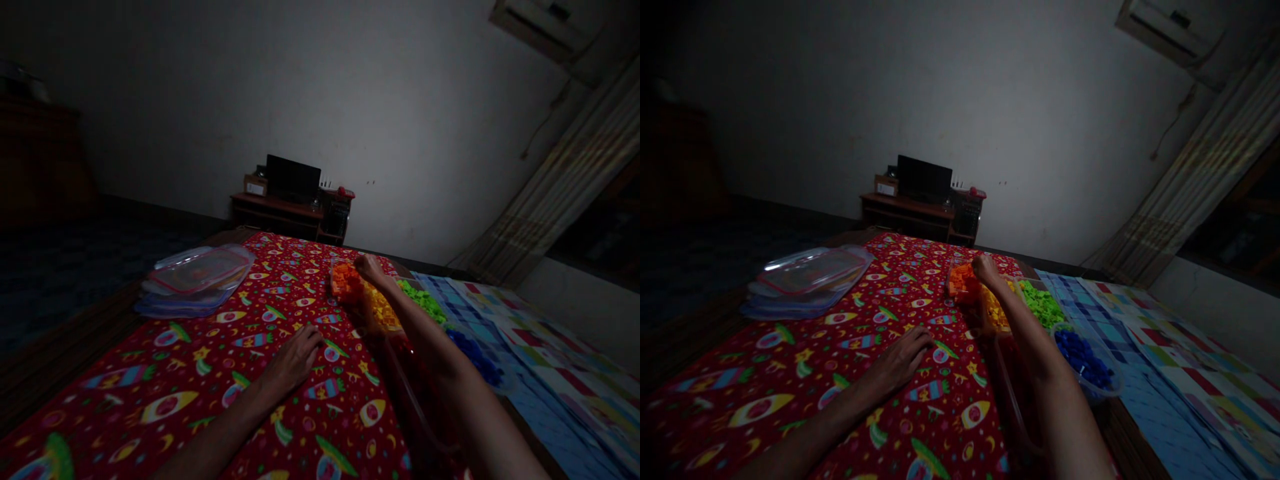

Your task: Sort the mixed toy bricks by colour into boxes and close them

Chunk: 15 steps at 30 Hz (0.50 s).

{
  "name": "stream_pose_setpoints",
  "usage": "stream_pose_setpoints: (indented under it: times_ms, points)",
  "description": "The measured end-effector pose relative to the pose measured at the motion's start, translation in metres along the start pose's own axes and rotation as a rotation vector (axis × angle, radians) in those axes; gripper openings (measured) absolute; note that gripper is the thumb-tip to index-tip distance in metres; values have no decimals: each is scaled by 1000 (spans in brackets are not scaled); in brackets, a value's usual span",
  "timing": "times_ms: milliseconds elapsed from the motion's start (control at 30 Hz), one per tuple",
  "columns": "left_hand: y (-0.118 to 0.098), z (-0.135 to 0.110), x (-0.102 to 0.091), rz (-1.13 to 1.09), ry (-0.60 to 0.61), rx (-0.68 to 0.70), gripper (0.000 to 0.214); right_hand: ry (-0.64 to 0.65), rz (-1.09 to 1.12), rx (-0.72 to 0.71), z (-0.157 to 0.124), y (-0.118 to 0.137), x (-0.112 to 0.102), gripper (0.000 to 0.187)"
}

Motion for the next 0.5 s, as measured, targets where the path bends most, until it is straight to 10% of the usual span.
stream_pose_setpoints:
  times_ms: [233, 500]
  points:
    - [2, -1, 2, -4, -20, 20, 21, 92, -54, 34, 14, 1, 8, 11]
    - [-3, 2, -3, -21, -3, 2, 19, -31, -59, -29, 17, 14, 13, 43]
Point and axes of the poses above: each hand's wrist, its own z-axis towards the middle knuckle, its own x-axis out of the palm, y = z × x, the point moved 1 cm from there along z, towards the middle knuckle, and after that the axes turned 5 degrees about y, right-handed, at the moved point
